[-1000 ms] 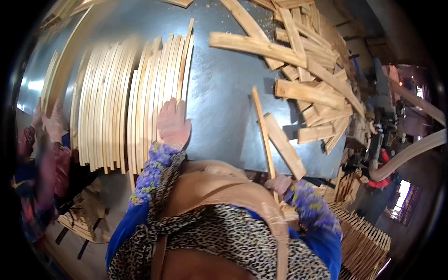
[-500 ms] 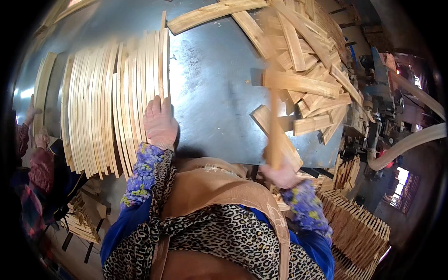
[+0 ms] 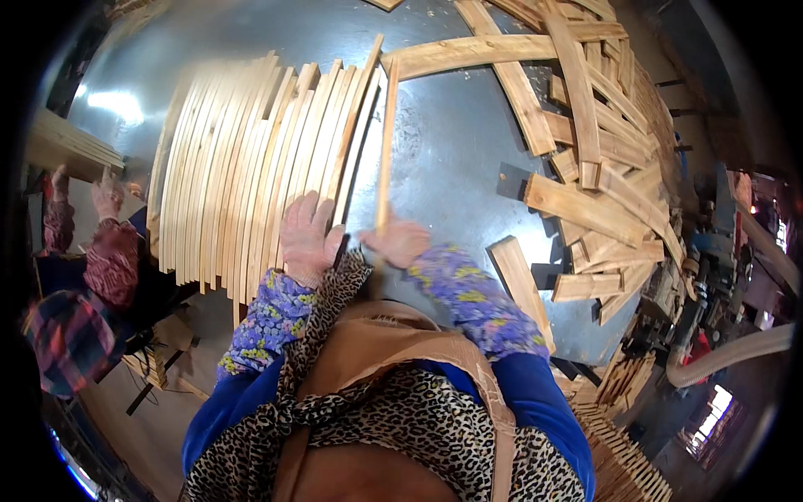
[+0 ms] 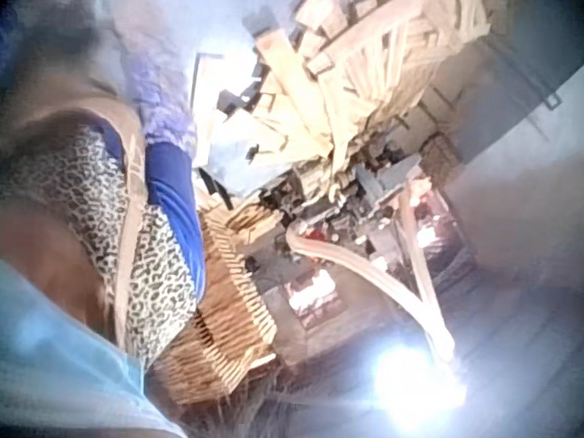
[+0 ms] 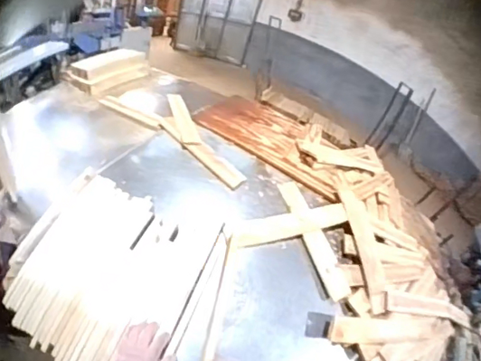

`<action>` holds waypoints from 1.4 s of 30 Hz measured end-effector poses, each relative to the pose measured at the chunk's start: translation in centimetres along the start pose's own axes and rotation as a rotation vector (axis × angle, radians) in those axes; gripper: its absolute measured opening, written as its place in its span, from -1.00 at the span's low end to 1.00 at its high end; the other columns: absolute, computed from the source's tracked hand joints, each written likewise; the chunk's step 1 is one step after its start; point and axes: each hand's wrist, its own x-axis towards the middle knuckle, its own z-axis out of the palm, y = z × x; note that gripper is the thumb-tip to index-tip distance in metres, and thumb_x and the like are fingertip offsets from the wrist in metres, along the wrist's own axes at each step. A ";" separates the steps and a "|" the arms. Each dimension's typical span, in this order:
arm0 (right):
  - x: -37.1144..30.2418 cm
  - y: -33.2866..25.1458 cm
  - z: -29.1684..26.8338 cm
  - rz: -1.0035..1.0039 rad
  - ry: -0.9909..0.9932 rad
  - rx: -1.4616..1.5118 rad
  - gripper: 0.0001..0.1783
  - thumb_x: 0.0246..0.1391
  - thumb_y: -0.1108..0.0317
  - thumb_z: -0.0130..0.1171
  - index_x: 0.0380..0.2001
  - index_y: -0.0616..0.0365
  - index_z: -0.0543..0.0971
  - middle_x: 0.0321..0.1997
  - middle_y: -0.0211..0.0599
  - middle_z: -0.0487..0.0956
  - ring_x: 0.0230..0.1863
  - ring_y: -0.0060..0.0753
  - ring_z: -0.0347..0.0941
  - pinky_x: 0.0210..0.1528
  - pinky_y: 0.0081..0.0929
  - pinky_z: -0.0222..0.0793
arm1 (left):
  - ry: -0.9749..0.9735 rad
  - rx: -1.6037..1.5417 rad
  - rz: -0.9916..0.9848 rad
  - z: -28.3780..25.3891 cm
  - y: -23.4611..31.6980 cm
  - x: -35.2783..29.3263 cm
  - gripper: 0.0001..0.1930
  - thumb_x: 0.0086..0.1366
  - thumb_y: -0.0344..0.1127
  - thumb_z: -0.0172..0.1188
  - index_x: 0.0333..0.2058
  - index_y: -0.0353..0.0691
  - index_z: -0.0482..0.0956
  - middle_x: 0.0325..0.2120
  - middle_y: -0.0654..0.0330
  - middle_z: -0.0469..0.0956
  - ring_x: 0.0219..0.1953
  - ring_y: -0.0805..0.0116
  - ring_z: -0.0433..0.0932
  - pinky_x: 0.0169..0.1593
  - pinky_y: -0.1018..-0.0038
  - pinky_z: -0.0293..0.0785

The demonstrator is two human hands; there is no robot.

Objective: The person sorts wooden planks on a metal table, picking them up from a pile and arranging them into a neat stack. The person handles the planks by hand, inspecting them briefly before placing them in the organized pile.

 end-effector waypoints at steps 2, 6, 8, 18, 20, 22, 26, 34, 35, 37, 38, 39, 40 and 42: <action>3.6 -2.4 3.2 -0.105 -0.110 -0.197 0.00 0.31 -0.31 0.23 0.54 0.22 0.34 0.20 0.31 0.70 0.17 0.28 0.71 0.26 0.04 0.58 | -0.023 -0.084 -0.039 -1.2 1.3 1.4 -0.39 0.32 0.06 0.36 0.21 -0.22 0.65 0.27 -0.14 0.54 0.34 -0.21 0.45 0.43 -0.07 0.38; 5.8 0.6 -1.8 -0.250 0.027 0.113 -0.02 0.35 -0.35 0.18 0.53 0.21 0.41 0.42 0.25 0.58 0.43 0.25 0.52 0.49 -0.01 0.42 | 0.082 -0.208 -0.155 -0.8 2.4 2.3 -0.40 0.23 -0.09 0.47 0.18 -0.27 0.63 0.21 -0.20 0.57 0.27 -0.28 0.50 0.38 -0.11 0.42; 11.3 7.3 -5.3 -0.251 0.395 0.245 -0.08 0.34 -0.28 0.21 0.50 0.19 0.44 0.45 0.17 0.57 0.48 0.23 0.47 0.51 -0.02 0.38 | -0.076 -0.360 -0.156 -1.9 4.1 5.8 -0.43 0.22 -0.19 0.44 0.18 -0.30 0.62 0.17 -0.24 0.59 0.19 -0.33 0.57 0.29 -0.10 0.50; 13.8 21.7 -28.3 0.308 1.017 -0.318 0.10 0.12 -0.16 0.43 0.61 0.07 0.25 0.53 0.07 0.42 0.54 0.17 0.34 0.59 -0.02 0.27 | -0.011 -0.119 0.040 13.7 10.7 33.0 -0.12 0.25 -0.02 0.45 0.48 -0.24 0.38 0.52 -0.28 0.28 0.55 -0.27 0.23 0.60 -0.15 0.10; 12.4 23.5 -27.1 0.346 0.978 -0.334 0.10 0.10 -0.15 0.44 0.60 0.06 0.26 0.51 0.03 0.44 0.52 0.14 0.37 0.56 -0.02 0.31 | -0.123 0.260 -0.040 15.4 8.4 37.4 -0.10 0.25 0.03 0.42 0.49 -0.20 0.35 0.46 -0.17 0.35 0.52 -0.20 0.25 0.56 -0.16 0.10; 9.5 23.4 -25.9 0.414 0.918 -0.274 0.09 0.07 -0.13 0.45 0.58 0.07 0.28 0.46 -0.03 0.49 0.49 0.08 0.40 0.50 -0.01 0.38 | -0.335 0.111 -0.149 14.3 7.9 39.6 -0.17 0.26 0.04 0.39 0.44 -0.13 0.38 0.36 -0.08 0.42 0.47 -0.12 0.31 0.49 -0.12 0.16; 4.6 21.7 -24.0 0.570 0.735 -0.151 0.11 -0.01 -0.17 0.50 0.54 0.05 0.34 0.33 0.12 0.58 0.35 0.17 0.54 0.40 0.01 0.48 | -0.528 0.070 -0.120 13.0 9.3 40.4 -0.17 0.17 0.09 0.44 0.38 -0.07 0.47 0.20 -0.02 0.59 0.32 -0.07 0.50 0.34 -0.01 0.40; 6.5 20.5 -8.0 -0.066 0.370 0.919 -0.05 0.31 0.10 0.36 0.59 0.24 0.19 -0.01 -0.04 0.76 0.00 -0.12 0.73 0.04 -0.23 0.66 | -1.071 -1.550 -0.682 12.5 10.6 39.1 -0.07 0.34 0.28 0.42 0.38 -0.41 0.48 0.01 -0.26 0.74 -0.08 -0.12 0.80 0.02 -0.04 0.76; 7.6 18.9 -3.9 -0.127 0.375 0.843 -0.10 0.33 0.11 0.33 0.58 0.23 0.21 -0.03 -0.01 0.75 -0.02 -0.13 0.73 0.01 -0.20 0.66 | -1.143 -1.723 -0.555 11.6 11.1 38.2 -0.06 0.41 0.39 0.31 0.36 -0.42 0.49 -0.03 -0.28 0.73 -0.13 -0.07 0.80 -0.08 0.00 0.80; 5.9 10.8 -1.3 -0.130 0.279 0.569 -0.25 0.43 0.15 0.24 0.54 0.14 0.25 -0.07 0.06 0.73 -0.12 0.00 0.71 -0.01 -0.03 0.69 | -1.051 -1.920 -0.624 10.3 11.7 36.0 -0.02 0.39 0.42 0.28 0.39 -0.41 0.44 -0.02 -0.33 0.69 -0.15 -0.16 0.78 -0.08 -0.07 0.78; 5.1 7.3 1.0 -0.017 0.259 0.563 -0.25 0.43 0.08 0.24 0.55 0.08 0.27 -0.05 0.11 0.72 -0.12 0.06 0.71 -0.01 -0.02 0.69 | -1.118 -2.047 -0.622 10.7 11.5 35.3 -0.01 0.38 0.43 0.29 0.40 -0.41 0.42 -0.02 -0.37 0.68 -0.15 -0.20 0.78 -0.08 -0.09 0.78; 4.4 3.7 3.3 0.092 0.233 0.556 -0.25 0.44 0.01 0.23 0.55 0.03 0.29 -0.03 0.16 0.72 -0.12 0.13 0.70 -0.01 0.00 0.68 | -1.124 -2.046 -0.599 10.5 11.4 34.4 0.01 0.37 0.44 0.29 0.41 -0.41 0.40 -0.01 -0.38 0.67 -0.15 -0.21 0.78 -0.08 -0.11 0.78; 4.9 3.6 4.1 -0.068 0.280 0.508 -0.25 0.44 -0.02 0.22 0.55 0.00 0.31 -0.01 0.19 0.71 -0.07 0.15 0.69 0.01 0.00 0.68 | -1.121 -2.048 -0.569 10.2 11.3 33.8 0.03 0.35 0.45 0.29 0.42 -0.41 0.39 0.00 -0.40 0.66 -0.14 -0.22 0.77 -0.08 -0.12 0.77; 5.6 4.1 2.2 -0.422 0.274 0.080 -0.27 0.46 -0.06 0.21 0.54 -0.04 0.35 0.04 0.24 0.70 0.04 0.22 0.67 0.07 0.01 0.66 | -1.143 -2.105 -0.521 9.4 10.8 32.4 0.05 0.33 0.45 0.32 0.42 -0.41 0.39 0.01 -0.40 0.67 -0.13 -0.21 0.78 -0.07 -0.11 0.79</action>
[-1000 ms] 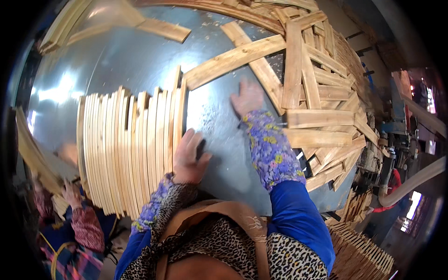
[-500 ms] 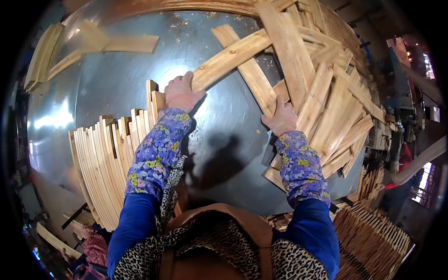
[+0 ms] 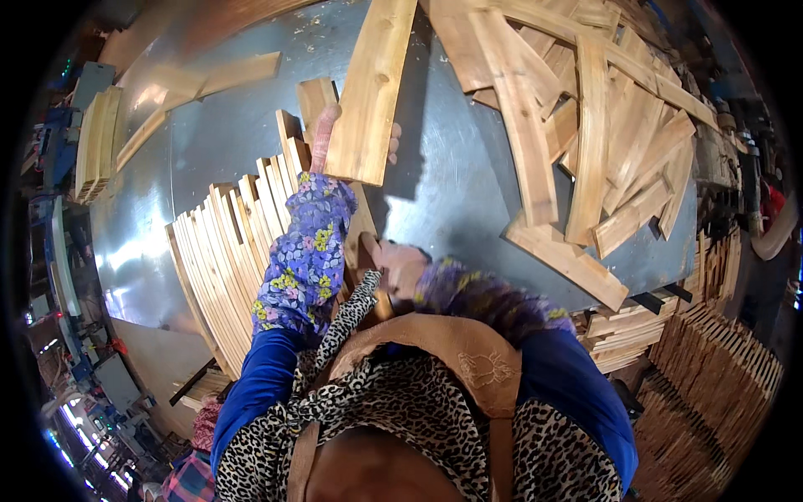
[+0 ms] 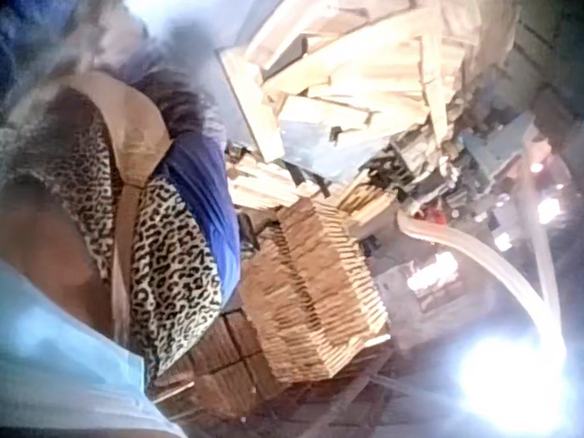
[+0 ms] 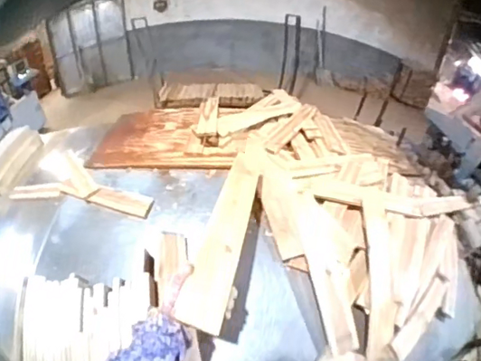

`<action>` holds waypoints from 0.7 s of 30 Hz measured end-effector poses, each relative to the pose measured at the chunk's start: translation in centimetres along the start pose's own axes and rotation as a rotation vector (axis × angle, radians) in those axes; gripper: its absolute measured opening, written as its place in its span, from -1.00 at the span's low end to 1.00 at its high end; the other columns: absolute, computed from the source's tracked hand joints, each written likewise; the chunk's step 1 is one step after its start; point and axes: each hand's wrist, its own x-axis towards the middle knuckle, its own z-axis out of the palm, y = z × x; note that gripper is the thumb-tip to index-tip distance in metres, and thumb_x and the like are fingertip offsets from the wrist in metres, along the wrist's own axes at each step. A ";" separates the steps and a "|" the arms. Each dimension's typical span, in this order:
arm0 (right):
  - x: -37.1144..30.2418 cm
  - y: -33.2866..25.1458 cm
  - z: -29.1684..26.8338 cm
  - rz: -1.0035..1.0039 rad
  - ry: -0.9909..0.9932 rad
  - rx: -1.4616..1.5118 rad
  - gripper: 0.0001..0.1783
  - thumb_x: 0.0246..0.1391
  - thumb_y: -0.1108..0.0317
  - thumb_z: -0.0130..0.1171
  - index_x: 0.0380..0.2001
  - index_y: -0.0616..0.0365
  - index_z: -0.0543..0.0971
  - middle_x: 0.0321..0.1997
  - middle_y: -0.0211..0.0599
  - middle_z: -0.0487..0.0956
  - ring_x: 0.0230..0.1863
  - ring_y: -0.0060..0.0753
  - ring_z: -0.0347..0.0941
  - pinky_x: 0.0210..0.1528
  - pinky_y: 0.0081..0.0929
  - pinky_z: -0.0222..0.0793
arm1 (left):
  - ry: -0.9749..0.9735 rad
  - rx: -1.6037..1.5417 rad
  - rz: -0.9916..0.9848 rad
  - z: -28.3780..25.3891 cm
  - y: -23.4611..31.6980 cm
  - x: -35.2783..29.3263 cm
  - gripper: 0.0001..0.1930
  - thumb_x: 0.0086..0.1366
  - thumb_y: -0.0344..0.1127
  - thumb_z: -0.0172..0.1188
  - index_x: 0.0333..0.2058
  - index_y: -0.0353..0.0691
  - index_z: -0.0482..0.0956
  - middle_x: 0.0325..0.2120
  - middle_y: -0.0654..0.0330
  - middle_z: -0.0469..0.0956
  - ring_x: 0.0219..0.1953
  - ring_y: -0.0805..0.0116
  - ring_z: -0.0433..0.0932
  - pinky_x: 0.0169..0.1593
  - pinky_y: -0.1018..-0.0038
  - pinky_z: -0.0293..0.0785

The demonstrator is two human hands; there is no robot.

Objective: The person sorts wooden planks on a metal table, picking them up from a pile and arranging them into a neat stack. The person handles the planks by hand, inspecting them briefly before placing them in the organized pile.

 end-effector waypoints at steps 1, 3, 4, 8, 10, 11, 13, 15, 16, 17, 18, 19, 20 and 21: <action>-0.1 0.4 -0.6 -0.054 -0.035 -0.043 -0.29 0.46 -0.05 0.20 0.54 -0.05 0.37 0.09 0.24 0.69 0.10 0.24 0.65 0.11 0.00 0.64 | -0.047 -0.049 -0.005 0.0 -1.1 -1.0 0.04 0.32 0.44 0.35 0.41 -0.41 0.41 0.00 -0.38 0.68 -0.12 -0.20 0.79 -0.06 -0.10 0.80; -0.1 1.1 -0.9 0.019 0.014 0.164 -0.34 0.48 -0.03 0.18 0.52 -0.07 0.42 0.21 0.23 0.66 0.23 0.25 0.60 0.22 -0.02 0.60 | -0.051 -0.067 -0.026 1.1 -2.9 -2.3 0.04 0.30 0.44 0.37 0.41 -0.39 0.42 0.02 -0.38 0.69 -0.13 -0.19 0.80 -0.05 -0.07 0.83; 0.8 1.6 -0.5 0.112 0.085 0.399 -0.36 0.48 -0.01 0.18 0.51 -0.08 0.44 0.27 0.21 0.64 0.30 0.24 0.58 0.27 -0.03 0.57 | 0.004 -0.137 -0.076 0.7 -3.9 -3.7 0.01 0.32 0.38 0.36 0.41 -0.42 0.41 0.03 -0.40 0.69 -0.12 -0.21 0.81 -0.05 -0.08 0.83; 6.7 6.1 3.4 0.465 0.548 1.434 -0.45 0.47 0.06 0.21 0.38 0.07 0.52 0.26 -0.12 0.67 0.13 -0.13 0.66 0.14 -0.23 0.67 | 0.067 -0.119 -0.003 2.7 -9.2 -10.5 -0.11 0.31 0.18 0.35 0.38 -0.44 0.45 0.02 -0.39 0.70 -0.06 -0.23 0.81 -0.02 -0.08 0.83; 5.0 3.9 2.9 0.158 0.325 1.768 -0.52 0.52 0.05 0.17 0.31 0.10 0.57 0.16 -0.15 0.71 0.02 -0.14 0.72 0.05 -0.18 0.74 | 0.406 -0.099 -0.001 1.6 -11.8 -15.4 -0.23 0.29 -0.11 0.26 0.39 -0.49 0.46 0.06 -0.27 0.73 -0.01 -0.08 0.80 0.06 0.03 0.81; 3.9 2.5 2.1 0.033 0.189 1.920 -0.54 0.54 0.04 0.14 0.28 0.11 0.60 0.11 -0.17 0.74 -0.04 -0.15 0.74 0.00 -0.16 0.77 | 0.488 0.107 0.025 1.7 -12.2 -17.2 -0.26 0.28 -0.17 0.23 0.37 -0.51 0.50 0.05 -0.23 0.74 -0.01 -0.02 0.80 0.09 0.11 0.78; 5.1 2.9 1.3 0.039 0.246 1.716 -0.51 0.56 0.02 0.10 0.30 0.12 0.59 0.10 -0.12 0.74 -0.01 -0.11 0.75 0.06 -0.09 0.77 | 0.581 0.398 0.083 2.9 -12.8 -21.0 -0.32 0.26 -0.25 0.19 0.33 -0.51 0.56 0.02 -0.15 0.77 -0.01 0.07 0.80 0.12 0.23 0.73; 6.1 2.0 0.5 0.165 0.247 1.829 -0.48 0.58 0.01 0.07 0.33 0.13 0.58 0.13 -0.09 0.74 0.04 -0.07 0.74 0.11 -0.01 0.76 | 0.600 0.567 0.149 3.2 -13.5 -24.4 -0.35 0.25 -0.27 0.15 0.28 -0.51 0.61 0.00 -0.10 0.78 -0.03 0.11 0.79 0.12 0.31 0.69; 5.8 0.1 0.7 0.208 0.246 1.786 -0.48 0.57 0.02 0.07 0.34 0.13 0.57 0.14 -0.11 0.73 0.06 -0.07 0.73 0.13 -0.02 0.75 | 0.622 0.674 0.153 3.8 -13.7 -26.2 -0.35 0.26 -0.26 0.16 0.29 -0.51 0.60 0.02 -0.03 0.77 0.00 0.17 0.77 0.13 0.33 0.68; 5.6 -2.4 0.4 0.248 0.241 1.737 -0.48 0.57 0.03 0.08 0.35 0.13 0.57 0.15 -0.12 0.73 0.07 -0.07 0.73 0.15 -0.03 0.75 | 0.647 0.779 0.156 4.5 -13.2 -27.7 -0.35 0.28 -0.25 0.17 0.30 -0.50 0.60 0.04 0.03 0.76 0.03 0.23 0.75 0.14 0.34 0.66; 7.3 -2.0 2.1 0.165 0.273 1.911 -0.48 0.57 0.04 0.08 0.36 0.13 0.56 0.15 -0.14 0.73 0.09 -0.07 0.72 0.18 -0.04 0.73 | 0.651 0.908 0.148 5.3 -12.6 -28.6 -0.35 0.30 -0.23 0.17 0.30 -0.50 0.60 0.06 0.09 0.75 0.06 0.29 0.72 0.16 0.36 0.64; 9.1 -2.0 4.2 0.088 0.277 2.081 -0.48 0.56 0.04 0.08 0.37 0.13 0.56 0.16 -0.16 0.74 0.12 -0.06 0.71 0.22 -0.05 0.71 | 0.662 1.066 0.224 5.8 -13.0 -29.5 -0.37 0.35 -0.19 0.16 0.29 -0.50 0.60 0.08 0.03 0.77 0.06 0.21 0.74 0.17 0.29 0.63; 9.6 -0.5 4.7 0.142 0.349 1.997 -0.47 0.57 0.02 0.07 0.36 0.14 0.56 0.14 -0.14 0.73 0.14 -0.08 0.69 0.26 -0.04 0.68 | 0.683 1.132 0.230 6.4 -13.3 -29.8 -0.37 0.37 -0.17 0.17 0.30 -0.49 0.59 0.08 -0.03 0.76 0.07 0.17 0.74 0.19 0.27 0.62; 9.6 -0.8 5.7 0.201 0.323 1.823 -0.47 0.57 0.03 0.07 0.36 0.15 0.56 0.14 -0.14 0.73 0.13 -0.09 0.69 0.26 -0.04 0.68 | 0.745 1.174 0.225 7.1 -13.3 -30.3 -0.36 0.39 -0.15 0.18 0.31 -0.48 0.58 0.08 -0.09 0.76 0.07 0.13 0.74 0.21 0.25 0.61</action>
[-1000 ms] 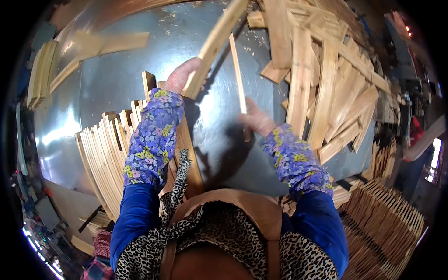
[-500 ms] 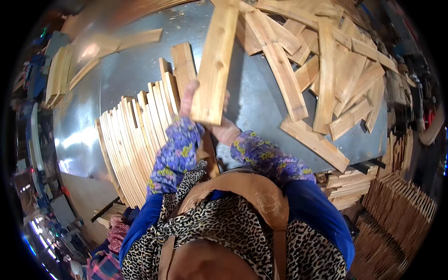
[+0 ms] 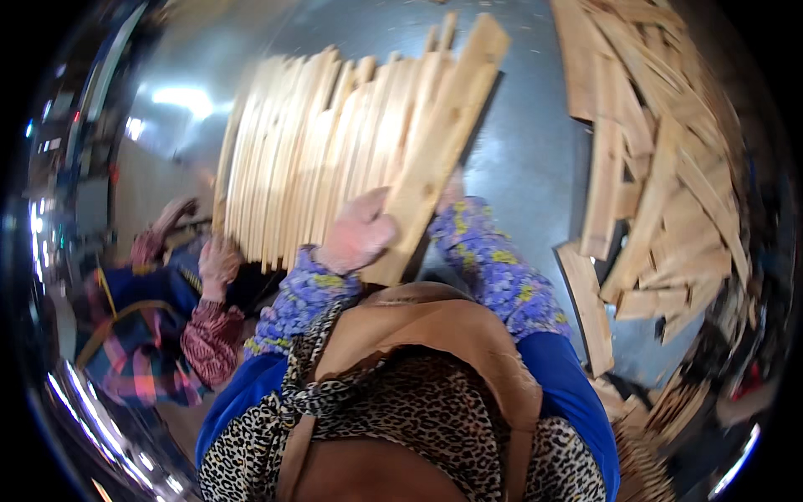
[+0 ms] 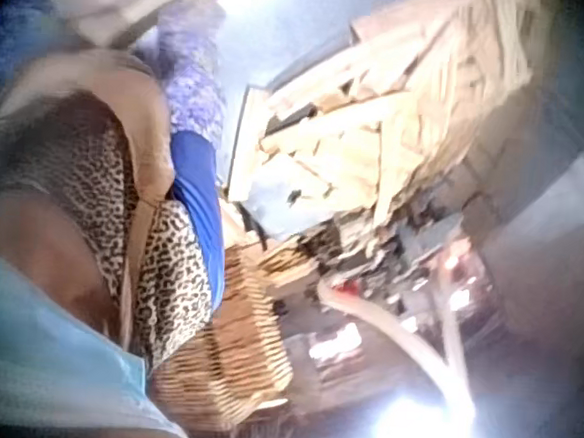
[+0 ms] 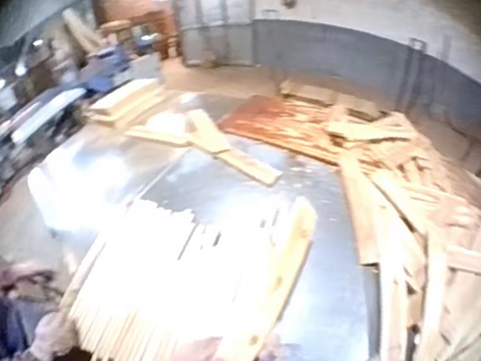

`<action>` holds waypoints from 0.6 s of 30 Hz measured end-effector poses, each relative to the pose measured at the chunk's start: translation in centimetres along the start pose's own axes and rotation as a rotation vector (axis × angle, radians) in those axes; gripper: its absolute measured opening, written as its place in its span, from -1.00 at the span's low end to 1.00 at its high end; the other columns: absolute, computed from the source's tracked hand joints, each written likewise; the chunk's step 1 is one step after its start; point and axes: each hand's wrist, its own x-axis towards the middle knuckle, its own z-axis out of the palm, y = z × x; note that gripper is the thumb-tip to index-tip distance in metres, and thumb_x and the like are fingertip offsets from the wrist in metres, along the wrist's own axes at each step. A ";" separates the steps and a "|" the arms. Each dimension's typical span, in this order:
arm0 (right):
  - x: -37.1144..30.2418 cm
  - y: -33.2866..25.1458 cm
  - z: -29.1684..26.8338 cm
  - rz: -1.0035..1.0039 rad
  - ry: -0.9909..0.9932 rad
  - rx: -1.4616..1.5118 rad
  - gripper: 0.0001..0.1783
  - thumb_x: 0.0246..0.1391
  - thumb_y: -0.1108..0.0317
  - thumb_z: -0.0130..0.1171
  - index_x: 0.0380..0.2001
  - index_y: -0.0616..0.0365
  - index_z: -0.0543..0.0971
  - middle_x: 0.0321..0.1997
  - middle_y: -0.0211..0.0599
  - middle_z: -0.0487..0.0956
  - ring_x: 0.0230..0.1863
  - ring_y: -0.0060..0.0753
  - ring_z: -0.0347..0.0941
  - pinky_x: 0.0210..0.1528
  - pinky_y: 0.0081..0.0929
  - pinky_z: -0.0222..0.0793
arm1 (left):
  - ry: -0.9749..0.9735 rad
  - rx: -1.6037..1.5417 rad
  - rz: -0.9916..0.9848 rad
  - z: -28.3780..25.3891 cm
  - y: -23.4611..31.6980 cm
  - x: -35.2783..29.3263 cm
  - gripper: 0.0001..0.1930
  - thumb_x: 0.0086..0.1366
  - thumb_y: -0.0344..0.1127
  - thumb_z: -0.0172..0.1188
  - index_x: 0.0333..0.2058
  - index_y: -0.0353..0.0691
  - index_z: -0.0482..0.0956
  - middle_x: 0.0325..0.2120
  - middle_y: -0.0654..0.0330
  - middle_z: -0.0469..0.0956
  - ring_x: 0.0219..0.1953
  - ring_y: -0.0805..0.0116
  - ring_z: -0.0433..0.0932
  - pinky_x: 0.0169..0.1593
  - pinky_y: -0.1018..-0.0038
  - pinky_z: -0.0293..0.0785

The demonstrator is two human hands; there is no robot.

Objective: The person sorts wooden planks on a metal table, picking them up from a pile and arranging them into a neat stack. The person handles the planks by hand, inspecting them briefly before placing them in the organized pile.

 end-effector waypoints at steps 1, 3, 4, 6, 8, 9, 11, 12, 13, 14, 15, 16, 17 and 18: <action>-0.9 -0.2 -0.1 -0.004 0.014 -0.187 -0.48 0.57 0.03 0.06 0.35 0.15 0.56 0.15 -0.13 0.73 0.13 -0.10 0.69 0.26 -0.05 0.68 | 0.038 0.048 -0.008 0.3 0.3 -0.7 -0.36 0.40 -0.13 0.20 0.32 -0.48 0.56 0.08 -0.14 0.76 0.08 0.08 0.74 0.23 0.24 0.61; -2.7 -2.2 -0.6 -0.051 0.020 -0.547 -0.48 0.58 0.04 0.04 0.35 0.16 0.56 0.15 -0.12 0.73 0.12 -0.12 0.68 0.25 -0.05 0.68 | 0.205 0.141 -0.063 4.2 -4.0 -0.4 -0.36 0.41 -0.11 0.22 0.34 -0.41 0.54 0.03 -0.29 0.72 0.07 -0.13 0.74 0.25 0.14 0.60; -3.2 -3.4 -1.7 -0.077 -0.011 -0.539 -0.46 0.57 0.01 0.06 0.36 0.16 0.55 0.17 -0.11 0.72 0.13 -0.10 0.67 0.26 -0.03 0.68 | 0.192 0.173 -0.105 4.4 -1.8 -0.4 -0.39 0.42 -0.14 0.20 0.33 -0.40 0.54 0.01 -0.29 0.72 0.06 -0.19 0.73 0.24 0.09 0.61; -3.4 -4.2 -2.9 -0.038 -0.171 -0.355 -0.40 0.54 -0.06 0.11 0.39 0.14 0.52 0.23 -0.07 0.68 0.17 -0.03 0.65 0.28 0.03 0.65 | 0.122 0.287 -0.302 5.0 -0.3 0.7 -0.48 0.42 -0.21 0.15 0.27 -0.34 0.56 -0.03 -0.28 0.72 0.05 -0.27 0.72 0.21 0.01 0.62; -4.3 -4.3 -4.3 0.037 -0.350 0.005 -0.30 0.50 -0.15 0.19 0.44 0.11 0.48 0.32 -0.03 0.64 0.22 0.08 0.62 0.31 0.10 0.62 | -0.034 0.420 -0.445 5.6 -1.6 1.3 -0.63 0.43 -0.30 0.10 0.15 -0.23 0.60 -0.01 -0.20 0.74 0.04 -0.28 0.73 0.14 -0.05 0.64; -4.8 -4.4 -4.8 0.057 -0.414 0.203 -0.25 0.48 -0.20 0.23 0.46 0.10 0.46 0.36 -0.01 0.62 0.25 0.13 0.61 0.33 0.14 0.61 | 0.009 0.399 -0.414 6.0 -2.3 0.8 -0.65 0.44 -0.30 0.09 0.13 -0.22 0.60 -0.01 -0.19 0.74 0.03 -0.26 0.74 0.12 -0.05 0.64; -6.3 -3.7 0.6 0.006 -0.190 0.107 -0.12 0.37 -0.36 0.25 0.48 0.04 0.45 0.34 -0.10 0.63 0.27 0.10 0.60 0.31 0.10 0.64 | 0.121 0.343 -0.376 6.7 -4.0 -0.3 -0.68 0.45 -0.31 0.07 0.11 -0.21 0.59 -0.03 -0.17 0.75 0.00 -0.23 0.75 0.08 -0.05 0.66; -6.7 -4.2 2.9 -0.046 -0.079 0.051 -0.06 0.31 -0.44 0.26 0.48 0.02 0.44 0.33 -0.14 0.64 0.29 0.08 0.59 0.30 0.08 0.65 | 0.114 0.454 -0.516 7.0 -3.2 -0.1 -0.70 0.47 -0.31 0.06 0.11 -0.17 0.58 -0.08 -0.14 0.76 -0.07 -0.18 0.78 -0.01 -0.05 0.67; -6.0 -4.3 2.5 -0.070 -0.046 0.007 -0.09 0.36 -0.40 0.22 0.50 0.03 0.43 0.39 -0.12 0.59 0.35 0.10 0.54 0.37 0.12 0.58 | 0.117 0.508 -0.467 6.9 -3.1 -0.7 -0.68 0.47 -0.30 0.06 0.13 -0.16 0.57 -0.10 -0.13 0.76 -0.09 -0.17 0.78 -0.02 -0.06 0.67; -4.9 -4.7 1.5 -0.112 -0.006 -0.027 -0.12 0.42 -0.37 0.18 0.51 0.04 0.42 0.46 -0.10 0.55 0.42 0.11 0.48 0.44 0.17 0.51 | 0.109 0.573 -0.405 6.7 -3.2 -1.1 -0.67 0.47 -0.29 0.07 0.16 -0.15 0.56 -0.12 -0.13 0.76 -0.10 -0.16 0.78 -0.04 -0.06 0.67; -4.0 -5.2 0.3 -0.151 0.034 -0.062 -0.15 0.47 -0.33 0.14 0.53 0.05 0.41 0.52 -0.08 0.50 0.49 0.13 0.43 0.51 0.22 0.44 | 0.103 0.636 -0.343 6.7 -3.4 -1.5 -0.65 0.48 -0.29 0.07 0.18 -0.14 0.56 -0.14 -0.12 0.76 -0.12 -0.15 0.78 -0.05 -0.07 0.67; -4.0 -4.9 1.3 -0.206 -0.106 -0.109 -0.17 0.48 -0.31 0.15 0.51 0.07 0.43 0.40 -0.06 0.60 0.37 0.04 0.54 0.41 0.05 0.53 | 0.213 0.678 -0.182 7.5 -5.9 -2.1 -0.73 0.46 -0.27 0.10 0.06 -0.10 0.61 -0.23 -0.03 0.76 -0.16 -0.09 0.79 -0.16 -0.03 0.67; -3.4 -5.3 2.0 -0.144 0.018 -0.321 -0.22 0.48 -0.29 0.15 0.48 0.06 0.47 0.33 -0.10 0.64 0.31 0.00 0.58 0.36 -0.02 0.56 | 0.278 0.567 -0.160 9.3 -9.9 -2.3 -0.75 0.47 -0.26 0.11 0.02 -0.11 0.63 -0.26 -0.02 0.75 -0.18 -0.09 0.79 -0.17 -0.03 0.66; -2.6 -6.6 2.8 -0.091 0.143 -0.547 -0.26 0.49 -0.26 0.15 0.44 0.06 0.51 0.26 -0.14 0.67 0.25 -0.05 0.62 0.31 -0.09 0.58 | 0.290 0.503 -0.141 9.7 -11.1 -3.0 -0.73 0.47 -0.24 0.12 0.05 -0.13 0.63 -0.22 -0.04 0.74 -0.14 -0.11 0.76 -0.12 -0.02 0.65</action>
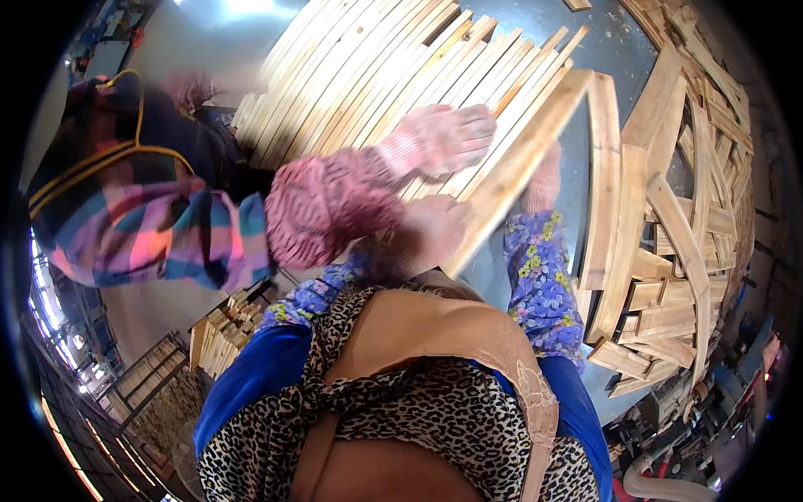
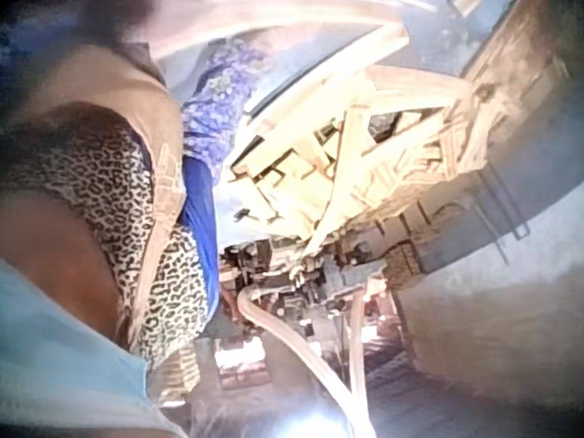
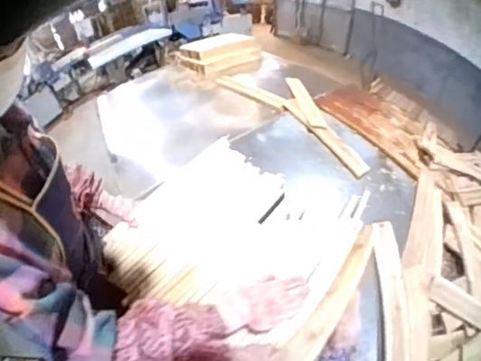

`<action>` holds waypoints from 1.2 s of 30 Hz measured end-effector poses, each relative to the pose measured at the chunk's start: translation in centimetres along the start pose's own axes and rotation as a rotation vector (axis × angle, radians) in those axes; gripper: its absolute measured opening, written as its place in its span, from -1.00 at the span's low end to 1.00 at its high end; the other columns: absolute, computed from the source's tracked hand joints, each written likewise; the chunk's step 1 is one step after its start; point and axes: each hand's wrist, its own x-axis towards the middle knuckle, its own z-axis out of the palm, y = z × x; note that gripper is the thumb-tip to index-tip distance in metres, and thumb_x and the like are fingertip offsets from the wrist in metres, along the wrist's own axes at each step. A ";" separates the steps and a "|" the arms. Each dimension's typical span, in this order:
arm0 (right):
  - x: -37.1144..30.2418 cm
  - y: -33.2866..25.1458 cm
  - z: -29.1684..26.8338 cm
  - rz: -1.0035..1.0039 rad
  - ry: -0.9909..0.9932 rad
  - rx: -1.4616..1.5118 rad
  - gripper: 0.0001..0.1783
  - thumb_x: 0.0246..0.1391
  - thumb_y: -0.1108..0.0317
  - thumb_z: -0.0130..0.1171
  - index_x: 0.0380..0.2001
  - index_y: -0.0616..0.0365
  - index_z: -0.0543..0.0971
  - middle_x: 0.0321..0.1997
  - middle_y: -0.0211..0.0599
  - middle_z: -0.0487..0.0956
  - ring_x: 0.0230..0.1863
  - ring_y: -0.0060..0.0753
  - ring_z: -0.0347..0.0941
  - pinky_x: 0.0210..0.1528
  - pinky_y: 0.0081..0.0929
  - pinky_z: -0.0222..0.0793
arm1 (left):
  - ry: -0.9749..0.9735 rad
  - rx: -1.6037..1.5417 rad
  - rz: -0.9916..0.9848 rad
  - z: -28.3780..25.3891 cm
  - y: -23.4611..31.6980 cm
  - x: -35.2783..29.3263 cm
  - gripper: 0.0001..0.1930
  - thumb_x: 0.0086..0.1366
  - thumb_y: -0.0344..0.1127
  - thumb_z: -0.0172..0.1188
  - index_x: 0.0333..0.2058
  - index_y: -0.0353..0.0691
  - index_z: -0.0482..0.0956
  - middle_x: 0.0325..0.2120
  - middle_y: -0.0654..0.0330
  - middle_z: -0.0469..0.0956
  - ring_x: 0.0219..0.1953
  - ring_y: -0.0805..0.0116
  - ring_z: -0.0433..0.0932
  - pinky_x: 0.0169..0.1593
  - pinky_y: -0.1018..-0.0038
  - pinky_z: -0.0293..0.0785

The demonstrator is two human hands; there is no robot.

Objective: The person sorts wooden planks on a metal table, picking them up from a pile and arranging them into a neat stack. The person handles the planks by hand, inspecting them briefly before placing them in the organized pile.

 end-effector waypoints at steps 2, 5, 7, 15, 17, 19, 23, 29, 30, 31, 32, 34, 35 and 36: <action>0.5 -2.1 1.5 -0.018 -0.097 -0.482 -0.37 0.53 -0.13 0.13 0.35 0.15 0.59 0.16 -0.18 0.71 0.13 -0.18 0.67 0.25 -0.26 0.57 | 0.011 -0.007 -0.018 -0.8 -1.7 -1.8 -0.69 0.47 -0.21 0.15 0.09 -0.16 0.61 -0.14 -0.08 0.71 -0.07 -0.14 0.72 -0.04 -0.02 0.61; 3.5 2.2 0.3 -0.342 -0.087 -0.795 -0.29 0.58 -0.13 0.06 0.48 0.19 0.44 0.26 0.01 0.69 0.27 -0.11 0.62 0.34 -0.25 0.48 | 0.146 0.059 -0.132 -2.5 -6.7 -6.6 -0.61 0.47 -0.17 0.19 0.16 -0.21 0.60 -0.02 -0.14 0.67 0.04 -0.20 0.65 0.08 -0.01 0.56; 3.0 1.2 1.7 -0.307 -0.112 -0.904 -0.28 0.59 -0.14 0.02 0.52 0.17 0.40 0.30 0.08 0.67 0.32 0.02 0.60 0.38 -0.20 0.46 | 0.231 0.147 -0.282 -4.0 -11.7 -10.2 -0.56 0.47 -0.14 0.22 0.21 -0.24 0.58 0.06 -0.17 0.64 0.11 -0.24 0.61 0.16 0.00 0.52; -1.8 -4.3 -0.9 -0.835 0.232 -1.563 -0.02 0.16 -0.20 0.46 0.49 0.16 0.45 0.42 0.12 0.54 0.48 0.29 0.38 0.55 0.10 0.27 | 0.590 0.348 -0.314 -12.2 -16.2 -14.2 -0.37 0.44 -0.09 0.31 0.32 -0.44 0.52 0.08 -0.34 0.61 0.12 -0.38 0.59 0.22 -0.04 0.53; -1.9 -2.9 -2.6 -0.601 0.350 -1.403 0.08 0.09 -0.23 0.50 0.49 0.26 0.41 0.46 0.16 0.50 0.51 0.28 0.33 0.56 0.09 0.25 | 0.660 0.339 -0.110 -12.2 -13.1 -14.1 -0.42 0.42 -0.13 0.33 0.26 -0.43 0.56 0.04 -0.33 0.62 0.07 -0.34 0.61 0.17 -0.05 0.54; -1.8 -0.9 -3.5 -0.734 0.447 -1.415 0.11 0.18 -0.14 0.48 0.58 0.27 0.26 0.46 0.29 0.48 0.50 0.29 0.38 0.53 0.08 0.33 | 0.786 0.348 0.186 -11.6 -11.5 -13.1 -0.47 0.38 -0.16 0.36 0.19 -0.41 0.59 -0.06 -0.21 0.67 -0.05 -0.24 0.66 0.08 -0.07 0.57; 0.4 -0.4 -3.9 -0.326 0.611 -0.293 -0.17 0.31 0.06 0.36 0.44 0.37 0.36 0.14 0.22 0.65 0.10 0.04 0.65 0.18 -0.09 0.62 | 0.536 0.064 0.436 -10.3 -9.1 -8.7 -0.58 0.27 -0.18 0.42 0.03 -0.29 0.71 -0.36 -0.11 0.67 -0.33 -0.16 0.67 -0.22 0.05 0.58; -1.9 1.0 10.2 -0.265 -0.423 -1.095 -0.76 0.43 0.36 0.15 0.03 0.23 0.66 -0.04 -0.01 0.68 0.10 -0.14 0.63 0.22 -0.23 0.59 | -0.055 -0.061 0.521 -9.0 -0.8 -0.7 -0.62 0.19 -0.18 0.43 -0.04 -0.17 0.76 -0.29 -0.02 0.72 -0.22 -0.15 0.70 -0.10 -0.01 0.59; -2.5 0.9 10.4 -0.297 -0.552 -1.252 -0.76 0.43 0.43 0.12 0.05 0.23 0.67 -0.01 0.06 0.68 0.14 -0.09 0.63 0.27 -0.23 0.58 | -0.126 -0.032 0.506 -8.4 1.2 0.9 -0.63 0.18 -0.17 0.44 -0.05 -0.16 0.76 -0.26 -0.01 0.73 -0.17 -0.15 0.70 -0.04 -0.03 0.59; -4.0 1.4 7.6 -0.313 -0.426 -0.958 -0.65 0.39 0.30 0.23 0.15 0.21 0.66 0.06 0.06 0.69 0.19 0.00 0.62 0.31 -0.15 0.56 | -0.243 0.001 0.518 -7.3 1.2 2.9 -0.53 0.18 -0.14 0.46 0.05 -0.18 0.74 -0.13 -0.07 0.73 -0.06 -0.19 0.68 0.07 -0.07 0.57; -6.1 1.8 5.4 -0.361 -0.364 -0.663 -0.50 0.34 0.17 0.34 0.25 0.19 0.65 0.14 0.06 0.70 0.24 0.09 0.61 0.35 -0.08 0.54 | -0.077 0.165 0.484 -7.8 2.0 2.9 -0.44 0.15 -0.13 0.50 0.13 -0.19 0.68 0.02 -0.13 0.65 0.10 -0.21 0.61 0.16 -0.09 0.54; -6.4 -0.7 -1.4 -1.055 -0.074 -1.210 -0.34 0.27 0.04 0.41 0.34 0.14 0.64 0.29 0.06 0.67 0.36 0.11 0.55 0.43 0.03 0.45 | 0.147 0.281 0.346 -6.1 -1.5 3.4 -0.20 0.16 -0.03 0.55 0.32 -0.24 0.52 0.37 -0.25 0.39 0.45 -0.34 0.32 0.47 -0.20 0.29; -6.0 -3.1 -5.1 -0.844 0.106 -1.323 -0.31 0.19 0.01 0.44 0.32 0.10 0.66 0.30 0.05 0.67 0.37 0.14 0.53 0.50 0.06 0.37 | 0.149 0.428 0.175 -6.0 -2.9 3.8 -0.07 0.17 0.07 0.57 0.43 -0.25 0.44 0.39 -0.26 0.37 0.49 -0.35 0.28 0.53 -0.18 0.25; -6.8 -4.3 -9.5 -0.653 0.354 -1.540 -0.25 0.10 -0.01 0.48 0.31 0.09 0.63 0.31 0.07 0.65 0.40 0.19 0.49 0.52 0.10 0.34 | 0.183 0.477 0.084 -6.3 -3.9 4.4 -0.01 0.17 0.12 0.56 0.47 -0.24 0.40 0.43 -0.25 0.35 0.52 -0.35 0.25 0.53 -0.18 0.24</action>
